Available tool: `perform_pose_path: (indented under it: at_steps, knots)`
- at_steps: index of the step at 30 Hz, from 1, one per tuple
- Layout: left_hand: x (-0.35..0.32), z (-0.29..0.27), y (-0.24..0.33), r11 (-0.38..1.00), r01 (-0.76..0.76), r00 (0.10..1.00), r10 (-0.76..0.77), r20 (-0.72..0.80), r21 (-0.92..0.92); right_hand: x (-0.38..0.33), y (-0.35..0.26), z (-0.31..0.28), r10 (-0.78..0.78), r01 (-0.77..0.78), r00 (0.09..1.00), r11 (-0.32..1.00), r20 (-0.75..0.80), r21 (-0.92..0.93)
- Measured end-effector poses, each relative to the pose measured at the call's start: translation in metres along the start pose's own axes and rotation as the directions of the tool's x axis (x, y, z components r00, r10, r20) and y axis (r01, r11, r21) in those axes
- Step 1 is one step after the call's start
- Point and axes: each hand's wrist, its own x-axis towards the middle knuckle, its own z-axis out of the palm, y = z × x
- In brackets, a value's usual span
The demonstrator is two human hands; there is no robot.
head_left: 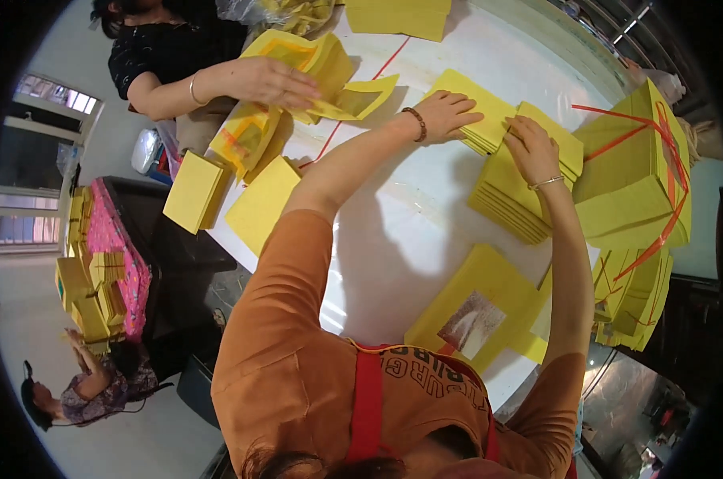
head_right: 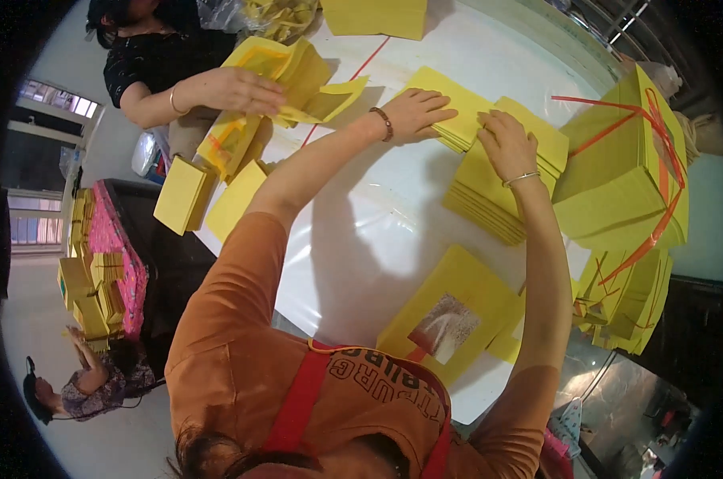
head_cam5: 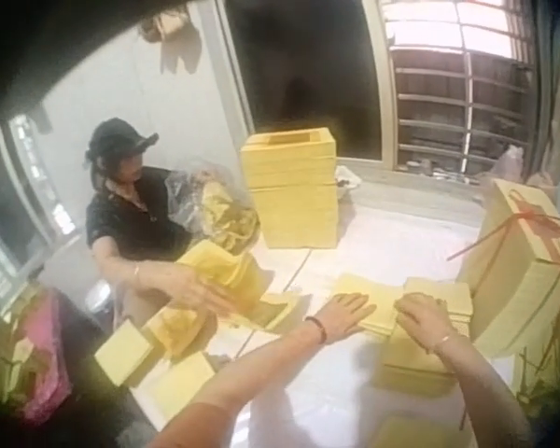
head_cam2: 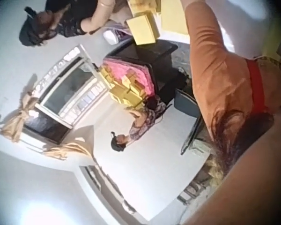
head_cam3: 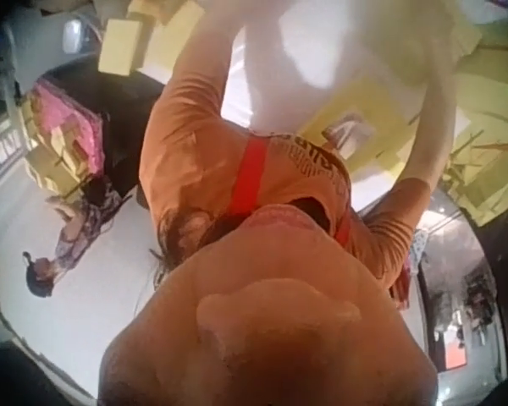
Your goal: Applying foil patches and organizing stacks of yellow paper sheets.
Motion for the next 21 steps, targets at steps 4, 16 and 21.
perform_pose_path:
  at_steps: [4, 16, 21]
  knots:
    - [-0.001, -0.006, 0.004, 0.999, 0.043, 0.998, -0.043, 0.037, -0.017, 0.007, -0.027, 0.009, -0.064, 0.101, 0.985, 0.968, 0.162, -0.229]
    - [-0.009, 0.012, 0.021, 0.981, 0.19, 0.977, -0.185, -0.106, 0.044, 0.016, -0.025, 0.02, 0.057, 0.0, 0.966, 0.975, 0.252, -0.22]
    - [0.004, 0.014, 0.015, 0.981, 0.194, 0.98, -0.193, -0.041, 0.006, 0.041, -0.028, 0.004, 0.234, -0.127, 0.898, 0.948, 0.373, -0.29]
